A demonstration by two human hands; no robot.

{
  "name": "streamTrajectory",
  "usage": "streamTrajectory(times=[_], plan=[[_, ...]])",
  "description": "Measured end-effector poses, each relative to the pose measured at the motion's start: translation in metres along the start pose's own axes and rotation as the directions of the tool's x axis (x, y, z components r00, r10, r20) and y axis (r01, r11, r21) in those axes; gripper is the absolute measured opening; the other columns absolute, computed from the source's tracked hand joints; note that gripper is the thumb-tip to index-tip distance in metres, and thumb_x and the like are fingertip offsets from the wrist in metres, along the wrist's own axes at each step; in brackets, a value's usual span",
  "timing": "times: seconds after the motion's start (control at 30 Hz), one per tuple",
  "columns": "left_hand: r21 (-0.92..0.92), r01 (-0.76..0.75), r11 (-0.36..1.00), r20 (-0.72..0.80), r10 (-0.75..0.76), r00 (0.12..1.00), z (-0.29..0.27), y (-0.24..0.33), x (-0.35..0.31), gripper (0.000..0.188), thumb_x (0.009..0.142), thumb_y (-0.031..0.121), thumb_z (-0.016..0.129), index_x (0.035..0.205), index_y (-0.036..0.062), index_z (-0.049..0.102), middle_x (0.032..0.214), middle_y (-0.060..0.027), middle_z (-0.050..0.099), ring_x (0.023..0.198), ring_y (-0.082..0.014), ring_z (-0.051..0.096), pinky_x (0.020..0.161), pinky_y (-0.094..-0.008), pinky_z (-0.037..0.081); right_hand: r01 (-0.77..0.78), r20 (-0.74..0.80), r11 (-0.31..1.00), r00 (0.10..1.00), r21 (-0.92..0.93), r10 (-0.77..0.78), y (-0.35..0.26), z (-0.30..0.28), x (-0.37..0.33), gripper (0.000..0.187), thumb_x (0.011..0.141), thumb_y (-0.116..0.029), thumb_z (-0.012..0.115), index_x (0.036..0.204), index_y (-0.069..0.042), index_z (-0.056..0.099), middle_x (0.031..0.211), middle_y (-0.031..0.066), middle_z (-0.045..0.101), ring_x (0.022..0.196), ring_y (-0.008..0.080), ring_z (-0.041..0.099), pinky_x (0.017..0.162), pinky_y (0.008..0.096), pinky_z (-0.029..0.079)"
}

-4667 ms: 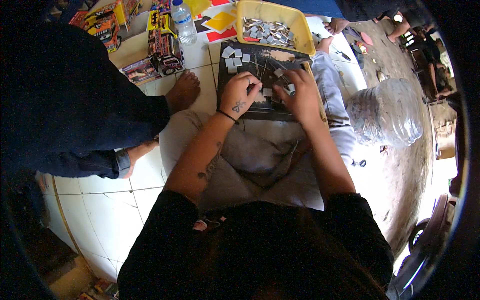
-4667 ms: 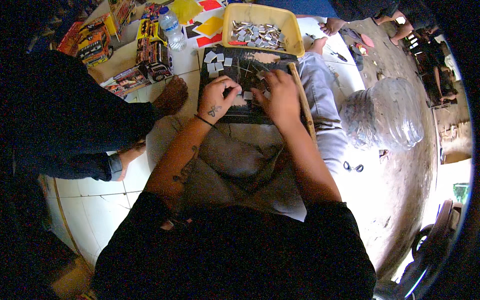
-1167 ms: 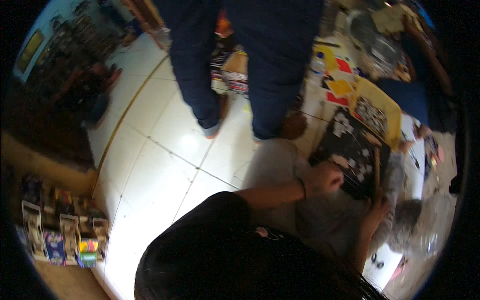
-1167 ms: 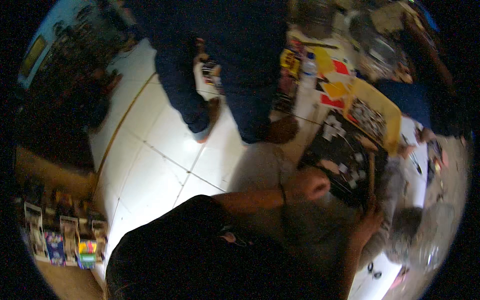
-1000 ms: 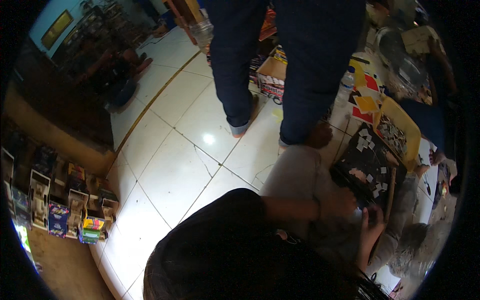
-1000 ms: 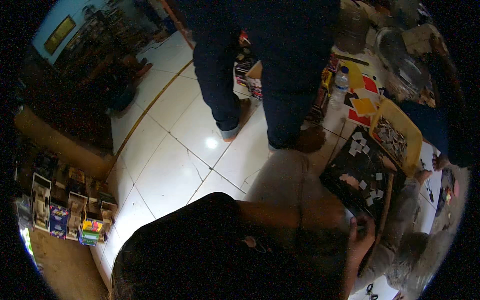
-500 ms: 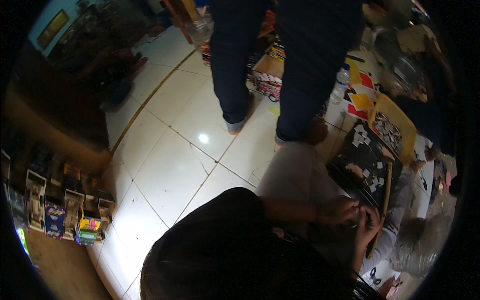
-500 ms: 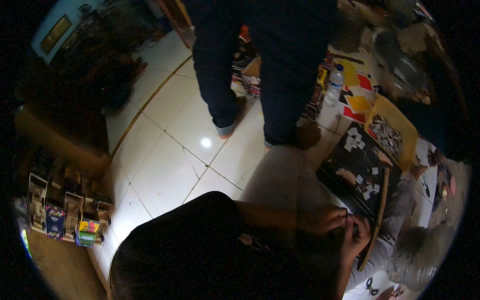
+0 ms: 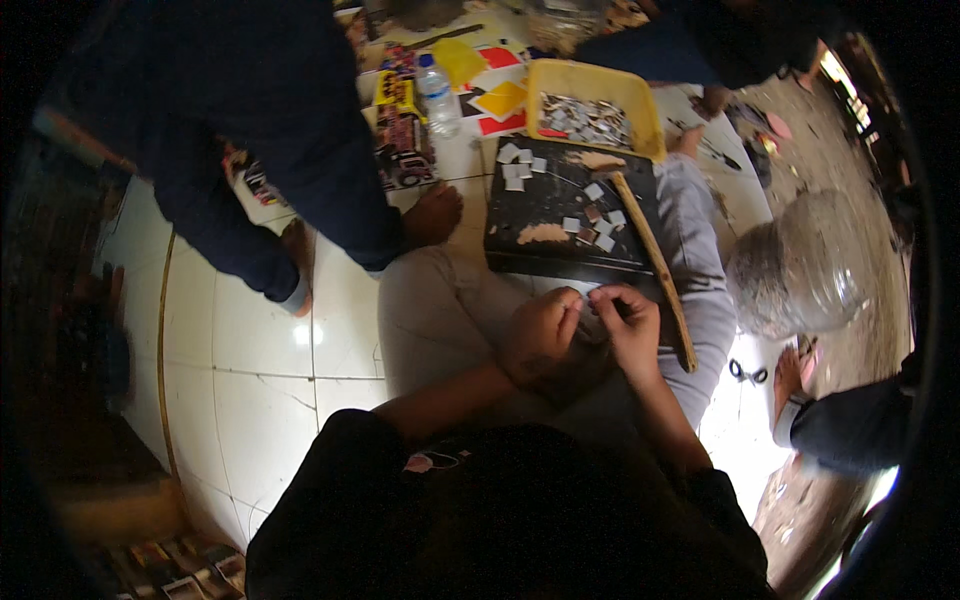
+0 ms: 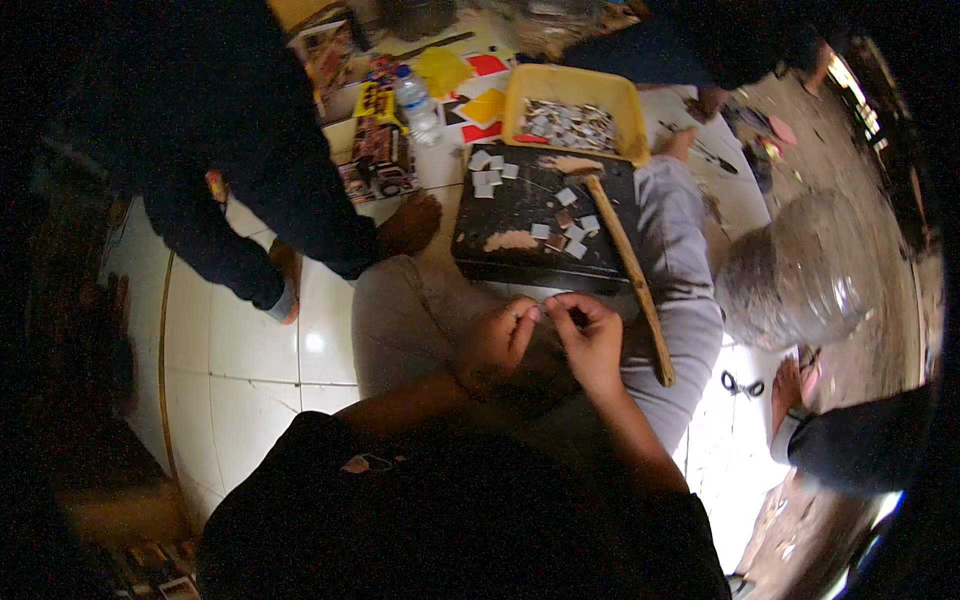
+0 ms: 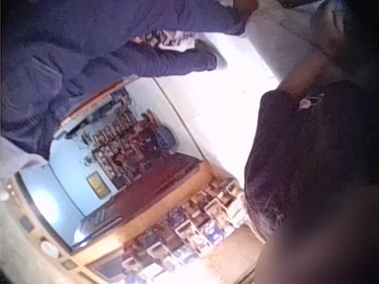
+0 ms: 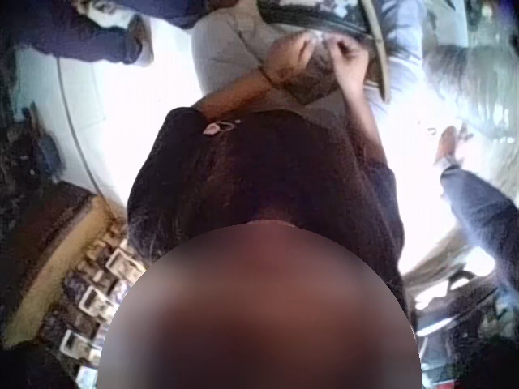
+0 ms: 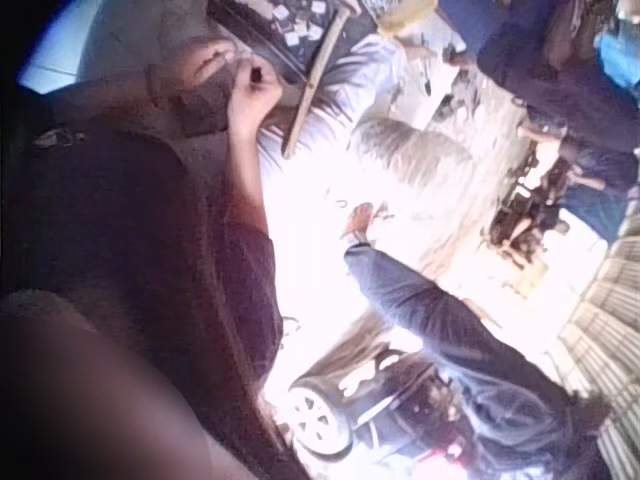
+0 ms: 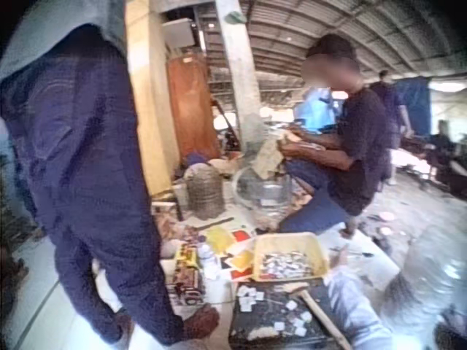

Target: The person sits on the floor and repeatedly assembles small firecracker units by inserting a fuse into a small block and tapping it with a wooden stick. The person places the assembled units into a yellow tray. The person occasionally pauses to adjust the items on the work surface.

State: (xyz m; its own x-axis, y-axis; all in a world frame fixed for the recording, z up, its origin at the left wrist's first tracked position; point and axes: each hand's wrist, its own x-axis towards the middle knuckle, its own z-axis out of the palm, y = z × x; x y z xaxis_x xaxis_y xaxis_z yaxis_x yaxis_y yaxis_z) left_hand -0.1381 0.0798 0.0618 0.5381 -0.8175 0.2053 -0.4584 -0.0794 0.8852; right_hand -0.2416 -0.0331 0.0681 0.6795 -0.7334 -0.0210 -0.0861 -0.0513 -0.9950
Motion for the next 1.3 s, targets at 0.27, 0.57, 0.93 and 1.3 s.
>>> streamTrajectory(times=[0.27,0.57,0.93,1.3], plan=[[-0.184,-0.024,0.983,0.153,0.053,0.987,-0.002,-0.007,0.011,0.018,0.095,0.014,0.047,0.090,-0.0011,0.056,0.080,-0.0177,0.061,0.070,-0.0304,0.060,0.066,-0.0366,0.046,0.211,0.054,0.977,0.976,-0.041,-0.209,-0.004,-0.007,0.003,0.008,0.088,-0.004,0.062,0.085,0.003,0.063,0.075,0.0052,0.062,0.071,0.0085,0.056,0.066,0.0232,0.044],[-0.302,-0.051,0.952,0.247,0.130,0.960,-0.005,-0.019,0.017,0.019,0.096,0.014,0.047,0.090,-0.0008,0.057,0.080,-0.0095,0.061,0.073,-0.0154,0.057,0.068,-0.0279,0.045,-0.078,0.216,0.973,0.976,0.216,0.030,0.001,-0.017,0.007,0.012,0.091,-0.008,0.059,0.086,0.002,0.064,0.074,0.0012,0.062,0.070,0.0067,0.055,0.063,0.0221,0.043],[0.155,-0.372,0.915,0.074,0.365,0.928,-0.001,-0.040,0.050,0.012,0.086,0.009,0.059,0.093,0.0011,0.063,0.086,-0.0134,0.062,0.078,-0.0307,0.061,0.075,-0.0379,0.048,0.234,-0.023,0.891,0.965,-0.389,-0.263,0.001,-0.015,0.041,0.014,0.082,-0.012,0.066,0.079,0.002,0.066,0.075,0.0180,0.065,0.066,0.0290,0.065,0.062,0.0354,0.049],[0.313,-0.202,0.928,-0.139,0.255,0.957,-0.028,-0.094,0.132,0.009,0.082,0.010,0.064,0.082,0.0012,0.063,0.079,-0.0151,0.064,0.072,-0.0321,0.061,0.066,-0.0394,0.049,-0.062,-0.088,0.360,0.995,-0.931,-0.056,0.026,-0.069,0.052,0.059,0.081,-0.011,0.063,0.132,0.000,0.036,0.125,0.0251,0.045,0.096,0.0410,0.059,0.082,0.0434,0.050]])
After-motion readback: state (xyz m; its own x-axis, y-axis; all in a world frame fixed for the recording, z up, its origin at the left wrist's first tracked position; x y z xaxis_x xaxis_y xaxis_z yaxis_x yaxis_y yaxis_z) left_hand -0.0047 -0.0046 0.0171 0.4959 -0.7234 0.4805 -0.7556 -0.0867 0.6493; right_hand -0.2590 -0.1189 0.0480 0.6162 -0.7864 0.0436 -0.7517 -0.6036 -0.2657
